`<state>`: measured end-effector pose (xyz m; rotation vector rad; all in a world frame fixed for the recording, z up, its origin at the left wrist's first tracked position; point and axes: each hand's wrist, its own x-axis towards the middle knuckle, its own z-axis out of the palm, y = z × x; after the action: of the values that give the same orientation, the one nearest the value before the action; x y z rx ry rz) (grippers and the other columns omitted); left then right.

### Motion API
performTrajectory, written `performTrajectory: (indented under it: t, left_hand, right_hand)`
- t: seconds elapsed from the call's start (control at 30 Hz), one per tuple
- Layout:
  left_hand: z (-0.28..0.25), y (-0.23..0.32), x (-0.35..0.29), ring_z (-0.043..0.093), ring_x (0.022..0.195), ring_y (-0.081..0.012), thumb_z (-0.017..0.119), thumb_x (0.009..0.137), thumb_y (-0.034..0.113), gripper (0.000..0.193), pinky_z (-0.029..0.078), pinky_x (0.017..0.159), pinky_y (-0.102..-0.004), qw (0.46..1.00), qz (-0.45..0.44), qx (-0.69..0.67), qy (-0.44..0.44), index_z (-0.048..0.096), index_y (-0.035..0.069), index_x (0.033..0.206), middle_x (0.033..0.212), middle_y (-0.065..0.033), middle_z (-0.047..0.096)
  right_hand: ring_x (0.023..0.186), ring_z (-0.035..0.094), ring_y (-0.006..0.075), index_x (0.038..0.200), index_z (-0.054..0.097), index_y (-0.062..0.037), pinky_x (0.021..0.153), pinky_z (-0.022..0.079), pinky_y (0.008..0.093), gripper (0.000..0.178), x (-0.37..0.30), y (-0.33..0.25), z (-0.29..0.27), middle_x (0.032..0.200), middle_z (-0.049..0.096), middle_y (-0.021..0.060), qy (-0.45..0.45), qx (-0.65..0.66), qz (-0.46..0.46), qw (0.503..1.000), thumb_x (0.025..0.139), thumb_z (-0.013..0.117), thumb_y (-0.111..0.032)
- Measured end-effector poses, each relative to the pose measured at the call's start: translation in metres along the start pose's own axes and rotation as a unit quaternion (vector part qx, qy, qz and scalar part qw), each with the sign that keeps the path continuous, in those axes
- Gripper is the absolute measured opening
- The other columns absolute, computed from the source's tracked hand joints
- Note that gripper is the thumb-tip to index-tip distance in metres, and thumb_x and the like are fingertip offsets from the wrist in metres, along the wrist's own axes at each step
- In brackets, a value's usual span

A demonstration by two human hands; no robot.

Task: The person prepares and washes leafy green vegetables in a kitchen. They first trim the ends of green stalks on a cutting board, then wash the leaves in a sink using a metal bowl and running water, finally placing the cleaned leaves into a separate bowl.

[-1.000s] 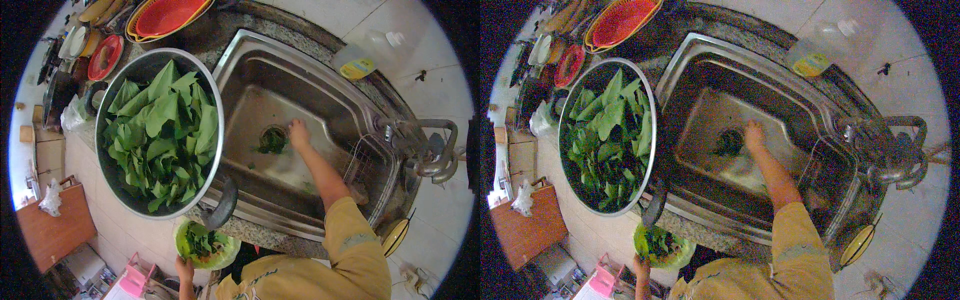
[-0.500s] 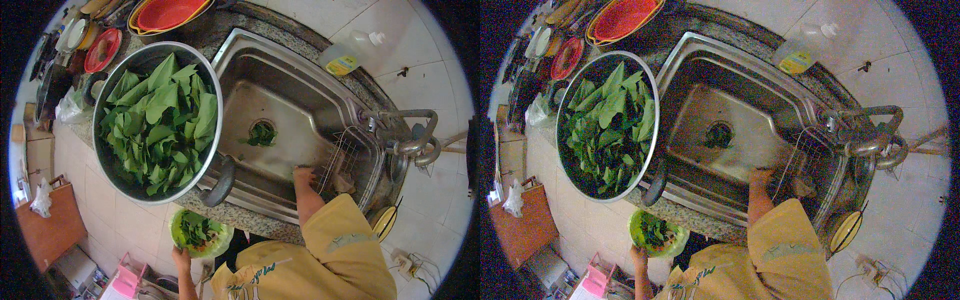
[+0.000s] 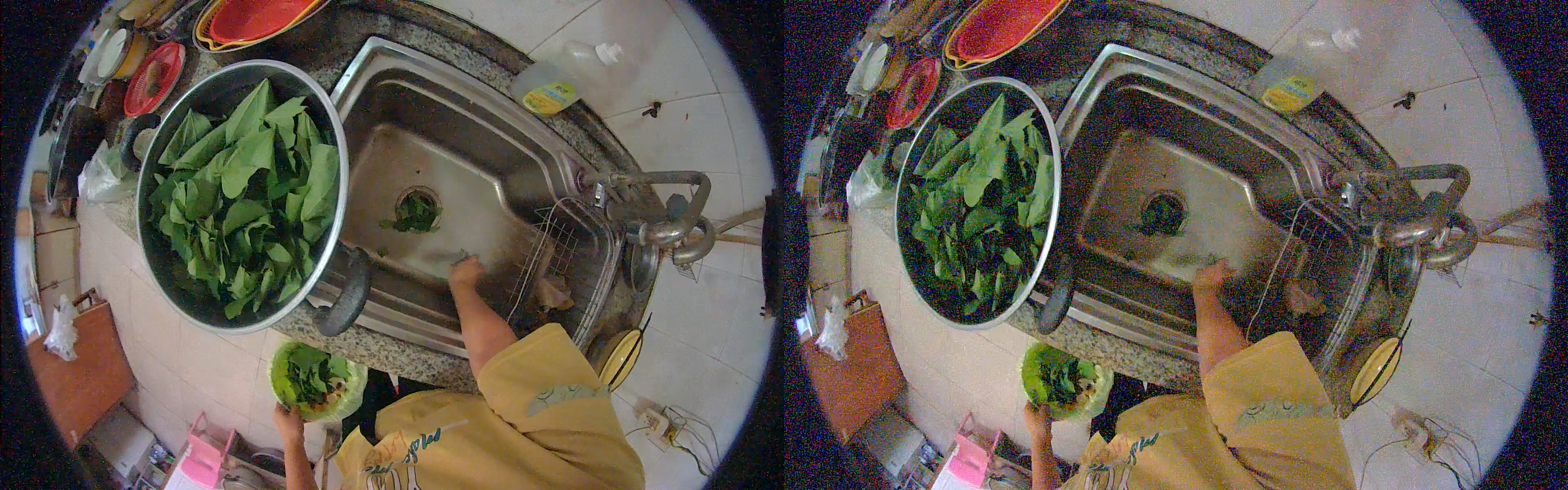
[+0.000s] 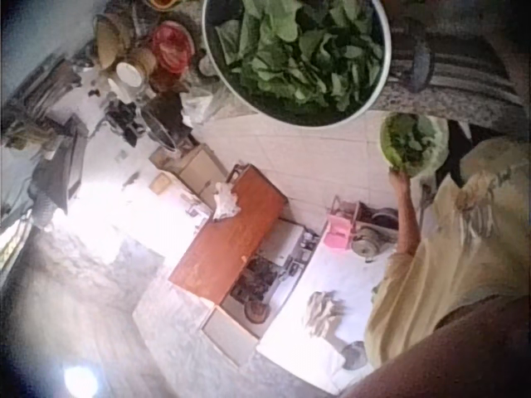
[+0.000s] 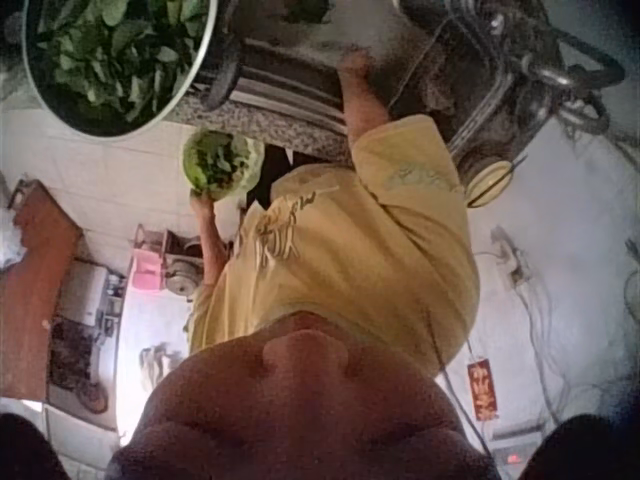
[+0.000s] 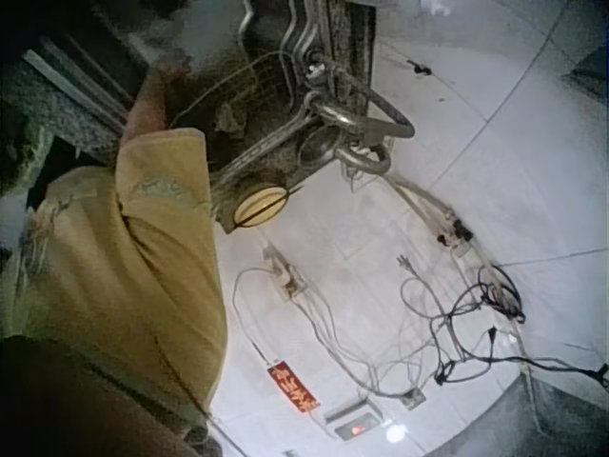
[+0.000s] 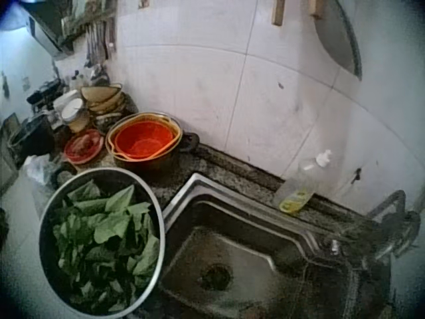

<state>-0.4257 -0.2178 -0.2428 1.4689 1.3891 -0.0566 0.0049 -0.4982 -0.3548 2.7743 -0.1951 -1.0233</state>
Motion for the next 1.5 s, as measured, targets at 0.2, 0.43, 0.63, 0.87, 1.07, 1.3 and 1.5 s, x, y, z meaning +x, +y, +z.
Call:
performTrajectory:
  t: [0.2, 0.43, 0.63, 0.87, 1.07, 1.3, 1.5]
  left_hand:
    - [0.006, 0.039, -0.013, 0.056, 0.071, -0.0195, 0.045, 0.069, -0.004, 0.031, 0.048, 0.054, -0.0305, 0.997, -0.064, -0.044, 0.013, 0.047, -0.005, 0.099, 0.088, -0.0128, 0.055]
    - [-0.002, 0.034, -0.015, 0.056, 0.067, -0.0193, 0.045, 0.070, -0.003, 0.032, 0.049, 0.054, -0.0302, 0.997, -0.065, -0.033, 0.018, 0.045, -0.004, 0.102, 0.090, -0.0131, 0.054]
    - [0.011, 0.052, -0.025, 0.056, 0.066, -0.0183, 0.045, 0.071, -0.002, 0.029, 0.048, 0.055, -0.0295, 0.994, -0.073, -0.065, 0.049, 0.047, -0.003, 0.100, 0.087, -0.0116, 0.055]
    - [0.002, 0.061, -0.031, 0.056, 0.065, -0.0174, 0.044, 0.071, -0.004, 0.026, 0.047, 0.056, -0.0282, 0.994, -0.091, -0.062, 0.020, 0.049, -0.004, 0.096, 0.082, -0.0105, 0.056]
    - [0.006, 0.064, -0.034, 0.055, 0.070, -0.0173, 0.046, 0.069, -0.004, 0.027, 0.045, 0.060, -0.0272, 0.991, -0.117, -0.052, 0.031, 0.050, -0.004, 0.096, 0.084, -0.0106, 0.056]
    - [-0.011, 0.033, -0.032, 0.055, 0.067, -0.0179, 0.046, 0.070, -0.001, 0.029, 0.047, 0.051, -0.0294, 0.996, -0.070, -0.042, 0.041, 0.046, 0.000, 0.099, 0.084, -0.0097, 0.054]
    - [-0.007, 0.028, -0.027, 0.054, 0.068, -0.0175, 0.047, 0.072, 0.000, 0.033, 0.045, 0.046, -0.0273, 0.994, -0.089, -0.054, 0.029, 0.043, 0.004, 0.104, 0.090, -0.0079, 0.051]
  right_hand:
    - [0.088, 0.049, 0.0323, 0.094, 0.051, 0.0003, 0.081, 0.034, 0.0411, 0.027, 0.018, -0.057, -0.005, 0.096, 0.053, 0.0151, 0.177, 0.041, -0.052, 0.982, 0.075, 0.054, -0.018]
    - [0.082, 0.052, 0.0318, 0.099, 0.050, 0.0006, 0.074, 0.040, 0.0367, 0.028, 0.036, -0.067, -0.057, 0.092, 0.053, 0.0184, 0.277, 0.472, -0.167, 0.820, 0.072, 0.057, -0.008]
    - [0.085, 0.051, 0.0333, 0.092, 0.050, 0.0016, 0.072, 0.041, 0.0393, 0.021, 0.035, -0.032, -0.042, 0.093, 0.053, 0.0185, 0.216, 0.391, -0.008, 0.895, 0.073, 0.054, -0.007]
    - [0.091, 0.049, 0.0365, 0.099, 0.049, 0.0023, 0.075, 0.040, 0.0391, 0.028, 0.033, -0.089, -0.018, 0.097, 0.050, 0.0220, 0.270, 0.422, -0.235, 0.833, 0.073, 0.053, -0.008]
    - [0.094, 0.048, 0.0340, 0.103, 0.051, -0.0049, 0.080, 0.041, 0.0388, 0.026, -0.021, -0.100, -0.033, 0.103, 0.048, 0.0171, 0.083, 0.135, -0.502, 0.850, 0.078, 0.047, -0.013]
    - [0.095, 0.049, 0.0301, 0.100, 0.054, -0.0116, 0.077, 0.042, 0.0380, 0.023, 0.024, -0.088, -0.075, 0.101, 0.050, 0.0139, 0.127, 0.100, -0.434, 0.886, 0.079, 0.047, -0.017]
    - [0.093, 0.046, 0.0292, 0.109, 0.051, -0.0164, 0.076, 0.041, 0.0381, 0.030, 0.060, -0.074, -0.085, 0.098, 0.048, 0.0130, 0.264, 0.200, -0.234, 0.914, 0.080, 0.050, -0.028]
